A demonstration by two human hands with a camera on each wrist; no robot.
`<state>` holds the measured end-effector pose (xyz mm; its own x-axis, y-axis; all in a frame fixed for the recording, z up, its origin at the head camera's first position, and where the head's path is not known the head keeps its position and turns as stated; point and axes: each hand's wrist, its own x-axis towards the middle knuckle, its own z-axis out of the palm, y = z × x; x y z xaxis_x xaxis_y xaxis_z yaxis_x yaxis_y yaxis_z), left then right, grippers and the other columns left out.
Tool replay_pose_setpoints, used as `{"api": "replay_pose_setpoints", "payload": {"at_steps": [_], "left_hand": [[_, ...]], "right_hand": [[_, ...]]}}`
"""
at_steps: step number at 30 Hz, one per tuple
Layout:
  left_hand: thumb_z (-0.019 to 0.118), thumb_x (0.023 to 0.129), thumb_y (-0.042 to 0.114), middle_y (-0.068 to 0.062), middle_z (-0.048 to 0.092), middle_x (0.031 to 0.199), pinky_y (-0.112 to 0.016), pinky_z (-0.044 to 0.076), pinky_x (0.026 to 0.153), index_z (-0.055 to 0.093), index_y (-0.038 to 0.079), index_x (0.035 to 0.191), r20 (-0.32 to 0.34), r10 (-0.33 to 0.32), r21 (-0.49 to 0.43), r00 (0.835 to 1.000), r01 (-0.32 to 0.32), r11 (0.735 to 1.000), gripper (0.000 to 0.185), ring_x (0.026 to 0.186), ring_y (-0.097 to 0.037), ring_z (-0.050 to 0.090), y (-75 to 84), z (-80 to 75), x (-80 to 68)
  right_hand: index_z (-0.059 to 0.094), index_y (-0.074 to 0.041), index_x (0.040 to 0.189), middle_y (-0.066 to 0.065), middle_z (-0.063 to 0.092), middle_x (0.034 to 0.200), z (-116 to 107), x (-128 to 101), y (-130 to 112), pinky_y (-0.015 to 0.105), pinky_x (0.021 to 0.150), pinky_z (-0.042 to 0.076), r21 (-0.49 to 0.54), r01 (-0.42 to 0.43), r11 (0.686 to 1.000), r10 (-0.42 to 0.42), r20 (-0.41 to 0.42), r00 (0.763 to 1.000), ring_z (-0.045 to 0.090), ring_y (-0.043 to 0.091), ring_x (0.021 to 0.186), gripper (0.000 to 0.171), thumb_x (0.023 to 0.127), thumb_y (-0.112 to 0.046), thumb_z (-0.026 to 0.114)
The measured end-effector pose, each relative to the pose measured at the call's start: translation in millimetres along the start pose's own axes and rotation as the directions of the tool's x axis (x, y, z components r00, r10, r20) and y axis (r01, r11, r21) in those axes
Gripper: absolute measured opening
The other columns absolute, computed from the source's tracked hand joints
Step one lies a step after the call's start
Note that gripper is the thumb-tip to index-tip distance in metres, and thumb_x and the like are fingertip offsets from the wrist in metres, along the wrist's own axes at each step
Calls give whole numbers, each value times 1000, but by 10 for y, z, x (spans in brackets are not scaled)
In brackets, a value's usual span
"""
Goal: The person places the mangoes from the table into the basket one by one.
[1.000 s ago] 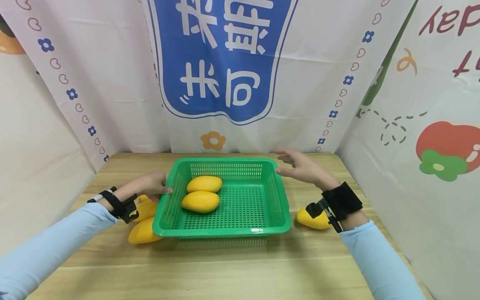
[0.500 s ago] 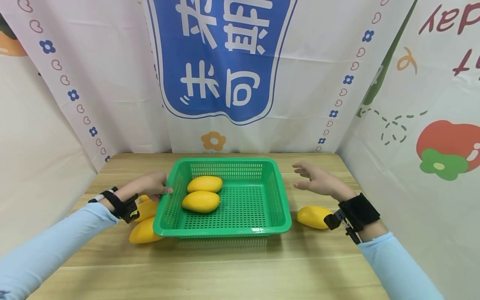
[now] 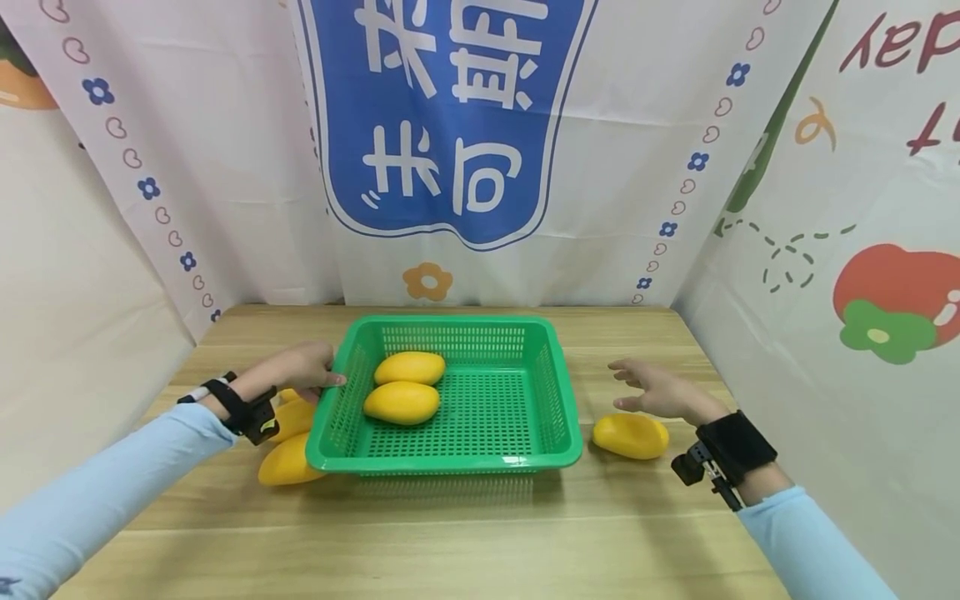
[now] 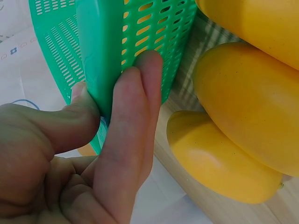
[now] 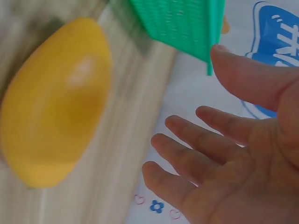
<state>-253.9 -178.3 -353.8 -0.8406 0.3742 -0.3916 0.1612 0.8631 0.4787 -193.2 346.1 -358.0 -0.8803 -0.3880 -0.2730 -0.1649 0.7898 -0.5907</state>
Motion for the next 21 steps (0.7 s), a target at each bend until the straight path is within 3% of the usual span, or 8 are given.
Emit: {"api": "replay_pose_setpoints", "payload": {"at_steps": [7,12,15,21], "left_hand": [[58,101,13,-10,63,81,-27,61,60,58,-2,101,-8,0,-4,1000,0,1000,15,66,-16,64,17,12,-21],[58,102,12,-11,65,85,-28,62,62,58,-3,105,-4,-9,-26,1000,9,1000,16,68,-17,65,10,24,-23],[57,102,12,-11,65,85,-28,62,62,58,-3,105,-2,-7,-22,1000,7,1000,16,69,-17,65,7,22,-27],[56,102,13,-10,65,82,-27,62,61,58,-3,103,1,-1,-20,1000,1,1000,16,66,-15,65,-5,15,-34]], "right_hand": [[35,6,148,40,35,148,116,-49,238,69,102,43,-12,5,1000,-4,89,996,39,61,131,64,96,-18,64],[49,3,139,35,50,139,156,-65,347,70,102,40,-114,36,993,-22,121,992,47,55,127,52,94,-18,67],[53,0,136,31,55,135,168,-59,394,71,102,39,-163,18,986,5,135,991,50,50,125,48,94,-20,68],[52,1,136,35,51,136,186,-40,457,71,103,38,-177,-62,982,88,148,985,47,55,127,54,93,-27,70]]}}
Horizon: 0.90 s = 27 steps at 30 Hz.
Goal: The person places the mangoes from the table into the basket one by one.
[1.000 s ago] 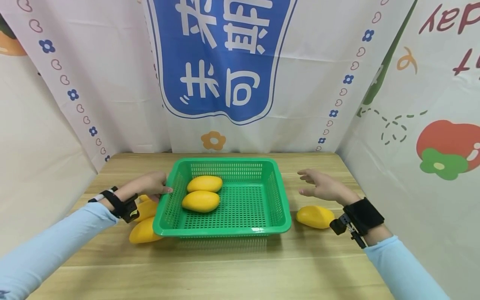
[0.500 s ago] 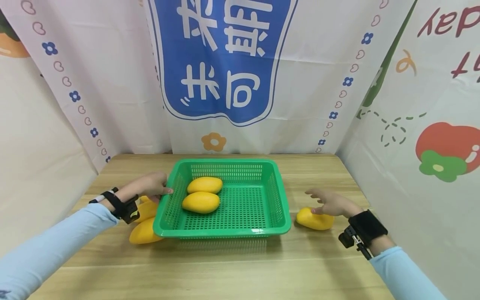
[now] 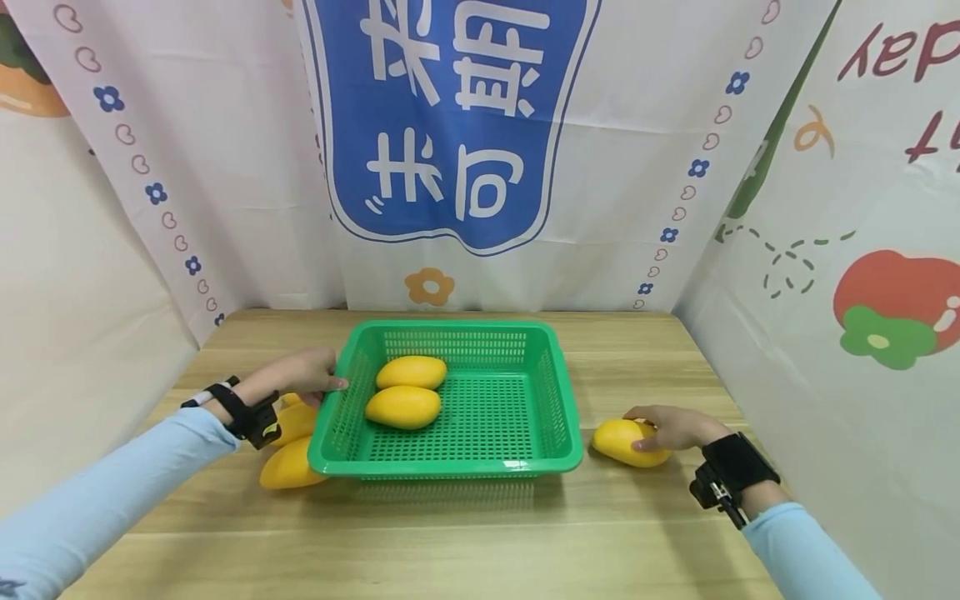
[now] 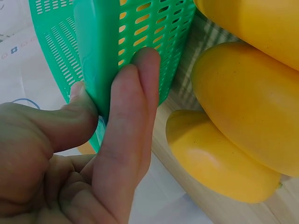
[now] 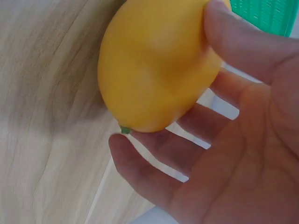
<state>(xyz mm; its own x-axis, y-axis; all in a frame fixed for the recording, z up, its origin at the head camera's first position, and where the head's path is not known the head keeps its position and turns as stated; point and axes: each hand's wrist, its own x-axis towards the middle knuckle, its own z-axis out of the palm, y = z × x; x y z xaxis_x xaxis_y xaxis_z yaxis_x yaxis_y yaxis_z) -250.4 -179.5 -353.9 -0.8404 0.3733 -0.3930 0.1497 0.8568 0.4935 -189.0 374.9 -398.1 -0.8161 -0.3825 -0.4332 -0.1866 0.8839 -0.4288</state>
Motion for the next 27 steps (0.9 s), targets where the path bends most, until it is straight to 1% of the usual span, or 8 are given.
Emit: {"api": "replay_pose_setpoints", "payload": {"at_steps": [6,10,14,17,20,23,25,27], "left_hand": [[57,102,12,-9,63,79,-27,61,60,58,-2,100,-9,5,0,1000,-5,1000,15,64,-15,64,-8,-9,-8],[58,101,12,-10,63,80,-28,61,60,58,-3,101,-12,12,-8,1000,-12,1000,14,65,-16,64,-3,1,-12],[57,102,11,-11,64,83,-28,62,61,58,-4,104,-10,17,-15,1000,-17,1000,15,67,-16,64,2,8,-11],[56,102,11,-12,65,85,-28,62,61,57,-4,106,-7,12,-19,1000,-12,1000,15,68,-17,65,3,12,-3],[56,102,11,-12,65,85,-28,62,61,58,-4,106,-5,13,-16,1000,-13,1000,16,68,-17,65,0,11,4],[57,102,12,-11,65,85,-28,62,61,58,-3,107,-4,13,-15,1000,-13,1000,16,68,-17,65,-3,9,10],[57,102,12,-11,64,84,-28,61,61,58,-3,107,-4,17,-11,1000,-17,1000,16,67,-17,65,-6,7,10],[56,102,12,-10,64,83,-28,61,61,58,-3,107,-2,17,-11,1000,-17,1000,15,67,-16,64,-7,7,11]], "right_hand": [[53,0,135,34,54,133,24,16,1,70,100,41,-10,-33,999,33,-1,999,50,54,123,58,91,-33,73],[51,0,138,31,53,136,48,34,-22,70,102,40,-13,-80,997,80,33,996,50,50,125,68,89,-40,74],[48,1,139,27,54,136,75,46,-38,70,103,38,2,-98,995,98,47,994,51,44,124,72,88,-42,74],[50,2,136,23,57,130,102,52,-36,67,102,42,17,-79,997,78,30,996,54,39,117,68,87,-39,76],[54,0,130,17,61,122,131,55,-29,57,97,47,28,-48,998,48,2,999,56,31,108,61,86,-35,78],[57,0,124,14,62,116,153,60,-19,49,90,49,22,-4,1000,4,-28,1000,56,27,101,56,84,-32,80],[57,0,125,14,63,117,160,62,-19,49,91,49,33,-7,999,9,-46,999,56,27,102,57,83,-31,81],[56,4,128,18,62,121,162,68,-10,53,94,49,34,-6,999,8,-59,998,56,29,105,62,83,-30,81]]}}
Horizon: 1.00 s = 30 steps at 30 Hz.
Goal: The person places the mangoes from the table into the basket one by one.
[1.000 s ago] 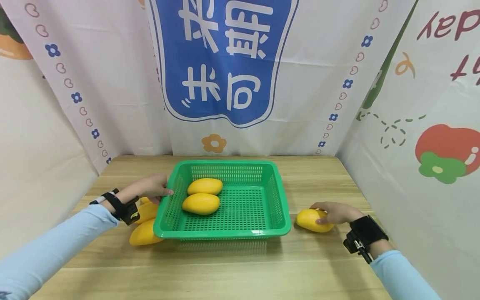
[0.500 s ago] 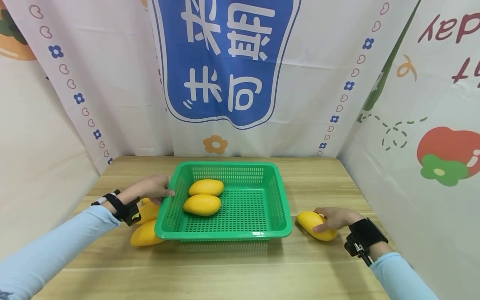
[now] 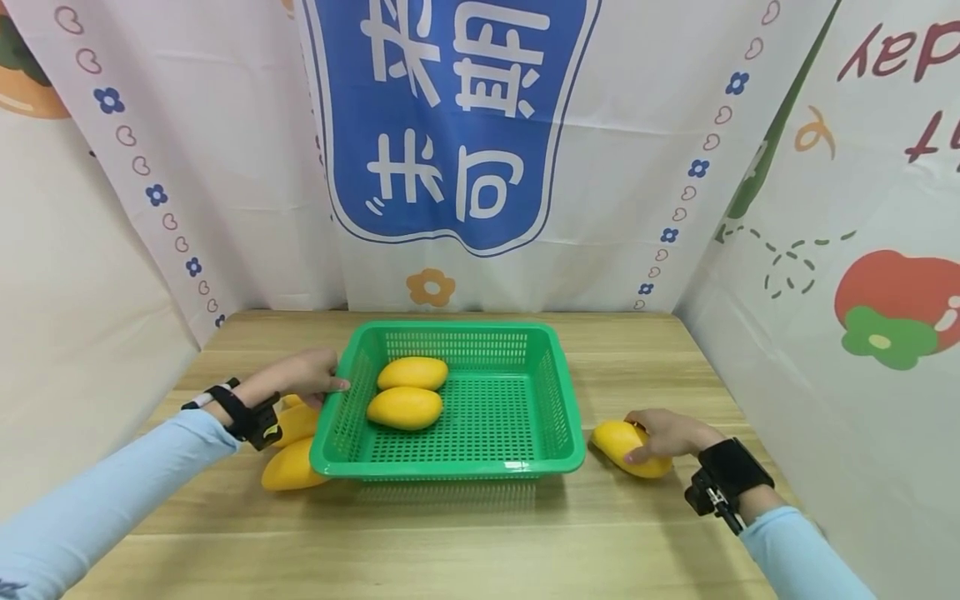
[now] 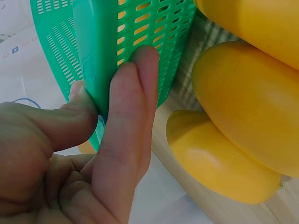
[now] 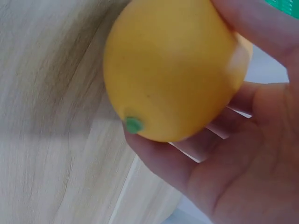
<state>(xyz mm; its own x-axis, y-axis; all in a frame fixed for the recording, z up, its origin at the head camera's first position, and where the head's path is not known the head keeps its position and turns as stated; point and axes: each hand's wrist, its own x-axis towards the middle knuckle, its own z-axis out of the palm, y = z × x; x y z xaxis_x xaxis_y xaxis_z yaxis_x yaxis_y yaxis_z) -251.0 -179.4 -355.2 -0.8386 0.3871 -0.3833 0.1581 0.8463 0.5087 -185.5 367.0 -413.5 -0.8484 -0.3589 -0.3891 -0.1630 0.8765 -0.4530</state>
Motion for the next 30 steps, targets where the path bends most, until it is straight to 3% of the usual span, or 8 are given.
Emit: {"api": "replay_pose_setpoints", "payload": {"at_steps": [4,16,21,30], "left_hand": [[56,102,12,-9,64,81,-28,61,60,59,-3,104,2,1,6,1000,-1,1000,15,65,-15,64,-3,1,1],[56,102,12,-10,65,82,-28,62,62,59,-3,105,13,-8,-2,1000,8,1000,16,67,-16,64,-12,5,18],[56,102,11,-12,66,85,-29,62,63,58,-5,107,15,-12,-9,1000,12,1000,17,68,-16,65,-5,-7,13],[56,102,12,-11,65,83,-28,62,62,58,-3,106,8,-1,8,1000,1,1000,16,66,-16,65,-4,-13,-1]], "right_hand": [[51,9,135,23,60,127,-6,7,5,59,98,47,31,-34,999,35,-18,999,56,32,109,72,84,-33,80],[52,7,135,11,65,114,-55,9,7,44,89,50,111,3,994,10,-111,994,56,23,99,67,88,-36,74],[55,6,132,7,64,104,-134,26,-43,33,81,45,132,17,991,4,-153,988,54,19,91,62,90,-36,72],[47,8,140,12,62,111,-250,-36,-102,31,77,45,141,-11,990,38,-185,982,53,21,93,70,93,-40,68]]}}
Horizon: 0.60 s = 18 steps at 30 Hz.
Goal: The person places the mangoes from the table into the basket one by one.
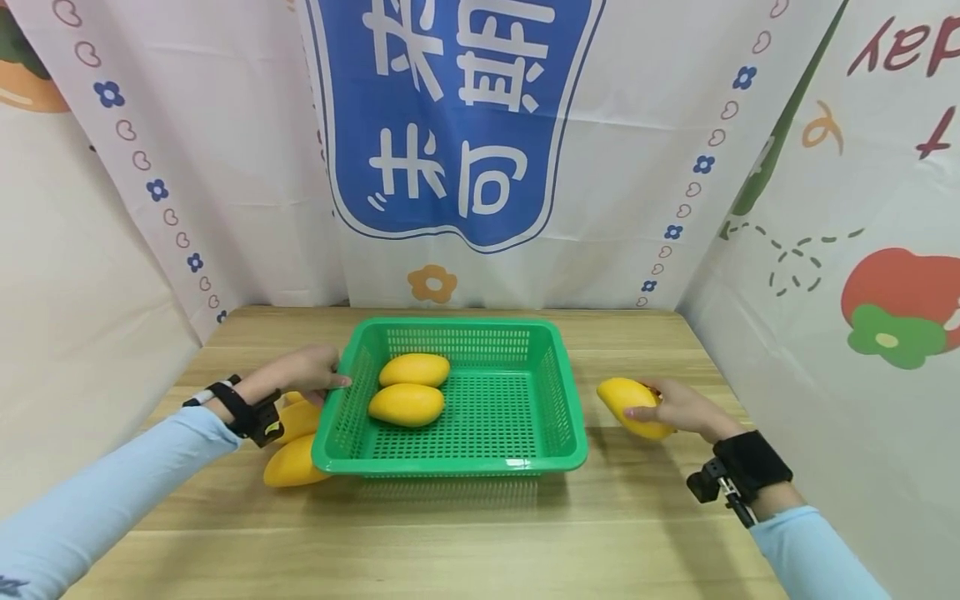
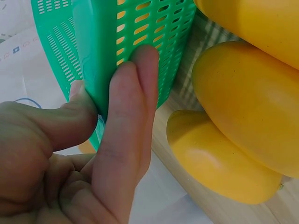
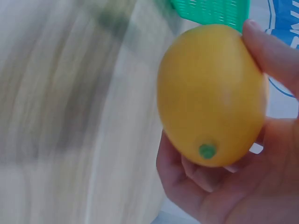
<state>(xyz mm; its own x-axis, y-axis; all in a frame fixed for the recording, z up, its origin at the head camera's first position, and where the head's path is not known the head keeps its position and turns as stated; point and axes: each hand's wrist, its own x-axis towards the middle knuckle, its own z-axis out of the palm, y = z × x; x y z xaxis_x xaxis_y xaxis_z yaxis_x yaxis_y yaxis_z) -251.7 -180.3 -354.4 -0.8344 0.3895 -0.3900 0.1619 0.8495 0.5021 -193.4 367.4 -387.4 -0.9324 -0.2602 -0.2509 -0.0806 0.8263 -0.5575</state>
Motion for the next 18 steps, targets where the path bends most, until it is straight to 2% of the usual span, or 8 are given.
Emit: {"api": "replay_pose_setpoints", "payload": {"at_steps": [8,18], "left_hand": [[57,102,13,-9,65,79,-27,62,61,60,-3,102,-6,-29,14,1000,29,999,16,64,-15,64,13,1,9],[57,102,13,-8,63,79,-26,61,60,58,-1,102,-9,-19,15,1000,19,1000,15,64,-15,63,-6,3,11]], "right_hand": [[41,9,145,16,62,114,-104,-57,-110,30,77,45,53,-2,999,5,-46,999,54,22,94,73,94,-37,68],[39,6,147,19,62,119,-142,-44,-373,31,81,46,91,22,996,-12,-115,993,55,23,96,71,96,-35,66]]}}
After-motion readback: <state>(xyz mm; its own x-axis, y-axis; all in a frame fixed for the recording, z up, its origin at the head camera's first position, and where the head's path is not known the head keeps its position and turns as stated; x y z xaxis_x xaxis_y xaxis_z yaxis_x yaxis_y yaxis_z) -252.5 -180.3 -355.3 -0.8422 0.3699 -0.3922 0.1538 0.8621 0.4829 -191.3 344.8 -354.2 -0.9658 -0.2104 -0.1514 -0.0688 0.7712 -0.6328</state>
